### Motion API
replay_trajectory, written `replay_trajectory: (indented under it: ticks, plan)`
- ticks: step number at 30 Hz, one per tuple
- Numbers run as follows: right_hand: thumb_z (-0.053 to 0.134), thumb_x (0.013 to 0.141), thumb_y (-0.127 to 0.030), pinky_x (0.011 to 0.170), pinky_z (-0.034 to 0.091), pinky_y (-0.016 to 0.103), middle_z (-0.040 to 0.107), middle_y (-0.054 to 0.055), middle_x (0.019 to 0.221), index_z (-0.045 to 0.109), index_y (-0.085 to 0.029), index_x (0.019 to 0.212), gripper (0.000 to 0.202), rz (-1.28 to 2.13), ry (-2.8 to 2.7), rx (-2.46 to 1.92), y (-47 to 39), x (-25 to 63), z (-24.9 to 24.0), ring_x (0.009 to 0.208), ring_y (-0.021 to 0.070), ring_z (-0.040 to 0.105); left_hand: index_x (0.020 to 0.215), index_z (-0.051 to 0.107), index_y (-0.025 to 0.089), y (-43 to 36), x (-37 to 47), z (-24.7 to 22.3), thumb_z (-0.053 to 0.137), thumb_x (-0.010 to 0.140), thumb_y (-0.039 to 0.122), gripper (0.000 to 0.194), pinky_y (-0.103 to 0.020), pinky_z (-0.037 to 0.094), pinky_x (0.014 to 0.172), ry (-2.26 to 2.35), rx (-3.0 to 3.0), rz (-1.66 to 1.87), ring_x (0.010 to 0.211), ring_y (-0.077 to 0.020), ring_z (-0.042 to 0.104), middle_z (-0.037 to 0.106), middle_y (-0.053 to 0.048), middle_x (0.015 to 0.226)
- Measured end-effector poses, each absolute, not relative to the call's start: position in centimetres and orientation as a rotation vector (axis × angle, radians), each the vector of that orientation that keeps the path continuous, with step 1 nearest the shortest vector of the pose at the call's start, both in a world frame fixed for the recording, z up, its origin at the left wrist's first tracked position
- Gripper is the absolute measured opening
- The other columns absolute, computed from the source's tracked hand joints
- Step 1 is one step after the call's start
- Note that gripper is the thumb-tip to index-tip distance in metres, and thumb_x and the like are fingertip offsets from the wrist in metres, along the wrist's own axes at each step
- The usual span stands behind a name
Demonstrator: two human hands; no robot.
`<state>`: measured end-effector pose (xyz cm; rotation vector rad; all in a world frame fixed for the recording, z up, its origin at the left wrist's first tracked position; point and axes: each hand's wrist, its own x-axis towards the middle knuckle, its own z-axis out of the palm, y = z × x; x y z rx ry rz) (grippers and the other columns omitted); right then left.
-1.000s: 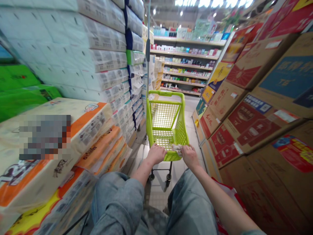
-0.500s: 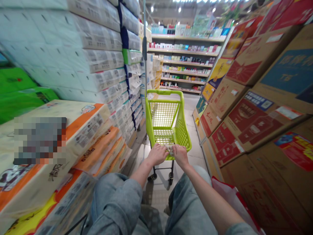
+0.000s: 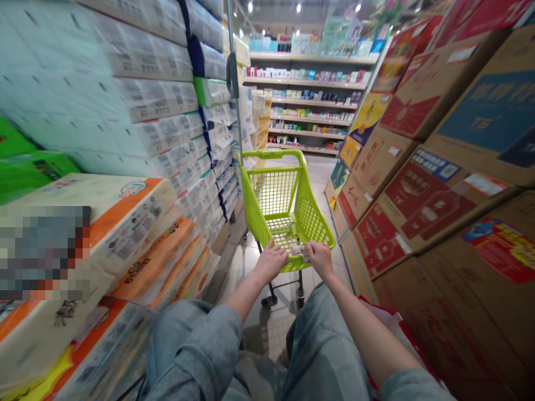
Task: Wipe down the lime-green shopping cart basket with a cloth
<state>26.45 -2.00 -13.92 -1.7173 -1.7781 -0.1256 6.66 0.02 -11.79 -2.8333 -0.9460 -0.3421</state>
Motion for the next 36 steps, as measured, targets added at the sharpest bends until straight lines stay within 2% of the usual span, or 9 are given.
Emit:
replay_trajectory:
  ticks: [5, 9, 12, 16, 19, 23, 26, 31, 36]
  plan:
    - [0.033, 0.084, -0.035, 0.062, 0.028, 0.025, 0.051, -0.001, 0.048, 0.041, -0.02, 0.048, 0.04, -0.082, -1.719, -1.767, -2.5, 28.5, -13.6, 0.051, 0.0109, 0.042, 0.089, 0.056, 0.017, -1.1, 8.3, -11.5, 0.049, 0.087, 0.028, 0.013, -0.045, 0.017, 0.109, -0.812, -2.889, -0.362, 0.093, -0.0183, 0.055, 0.063, -0.004, 0.085]
    - [0.034, 0.079, -0.034, 0.061, 0.029, 0.024, 0.048, -0.002, 0.046, 0.037, -0.02, 0.046, 0.037, -0.029, -1.706, -1.77, -2.7, 30.8, -13.7, 0.05, 0.0106, 0.041, 0.105, 0.053, 0.018, -0.6, 8.3, -10.8, 0.051, 0.086, 0.032, 0.024, -0.039, 0.018, 0.109, -0.662, -2.911, -0.364, 0.114, -0.0197, 0.047, 0.059, -0.006, 0.109]
    - [0.033, 0.077, -0.034, 0.061, 0.029, 0.024, 0.047, -0.002, 0.044, 0.035, -0.02, 0.045, 0.035, 0.003, -1.725, -1.764, -2.9, 32.3, -13.8, 0.049, 0.0104, 0.041, 0.112, 0.05, 0.02, 0.8, 7.7, -10.1, 0.048, 0.087, 0.037, 0.031, -0.041, 0.017, 0.109, -0.771, -2.856, -0.41, 0.123, -0.0206, 0.039, 0.055, -0.006, 0.12]
    - [0.032, 0.075, -0.034, 0.059, 0.03, 0.023, 0.046, -0.002, 0.044, 0.035, -0.02, 0.043, 0.035, 0.024, -1.758, -1.757, -3.2, 33.7, -13.8, 0.048, 0.0097, 0.041, 0.1, 0.056, 0.019, 2.5, 7.7, -9.2, 0.047, 0.085, 0.047, 0.033, -0.045, 0.015, 0.108, -0.739, -2.806, -0.37, 0.107, -0.0201, 0.05, 0.061, -0.005, 0.099]
    - [0.032, 0.075, -0.034, 0.06, 0.029, 0.023, 0.047, -0.002, 0.044, 0.036, -0.019, 0.043, 0.035, 0.034, -1.777, -1.757, -3.3, 34.4, -13.8, 0.049, 0.0098, 0.041, 0.089, 0.058, 0.018, 2.7, 8.4, -9.0, 0.048, 0.082, 0.053, 0.037, -0.044, 0.021, 0.104, -0.667, -2.772, -0.314, 0.093, -0.0191, 0.053, 0.061, -0.004, 0.088]
    - [0.033, 0.079, -0.036, 0.061, 0.029, 0.023, 0.05, -0.001, 0.046, 0.041, -0.019, 0.045, 0.039, 0.046, -1.81, -1.761, -3.3, 35.1, -13.4, 0.051, 0.0101, 0.042, 0.088, 0.059, 0.018, 2.1, 9.2, -8.9, 0.045, 0.081, 0.057, 0.042, -0.038, 0.033, 0.088, -0.672, -2.786, -0.277, 0.09, -0.0202, 0.052, 0.06, -0.005, 0.089]
    - [0.031, 0.085, -0.037, 0.062, 0.028, 0.023, 0.057, 0.0, 0.052, 0.049, -0.018, 0.05, 0.043, 0.039, -1.876, -1.805, -3.3, 34.5, -12.9, 0.053, 0.0102, 0.045, 0.087, 0.06, 0.019, 1.8, 9.4, -8.9, 0.042, 0.08, 0.061, 0.046, -0.035, 0.034, 0.079, -0.711, -2.807, -0.23, 0.088, -0.0206, 0.052, 0.06, -0.005, 0.089]
    - [0.03, 0.091, -0.039, 0.063, 0.026, 0.025, 0.063, 0.0, 0.061, 0.058, -0.02, 0.062, 0.044, -0.026, -1.899, -1.923, -4.7, 29.2, -12.5, 0.057, 0.0115, 0.049, 0.089, 0.061, 0.021, 1.6, 9.7, -9.0, 0.043, 0.078, 0.063, 0.047, -0.035, 0.032, 0.077, -0.795, -2.786, -0.201, 0.09, -0.0219, 0.051, 0.059, -0.006, 0.089]
    - [0.027, 0.094, -0.031, 0.07, 0.029, 0.026, 0.064, 0.003, 0.072, 0.059, -0.018, 0.079, 0.037, -0.174, -1.726, -1.895, -6.3, 24.1, -13.4, 0.069, 0.0145, 0.055, 0.089, 0.061, 0.02, 1.7, 9.6, -9.0, 0.043, 0.079, 0.062, 0.047, -0.036, 0.032, 0.079, -0.929, -2.765, -0.191, 0.092, -0.0228, 0.05, 0.06, -0.007, 0.091]
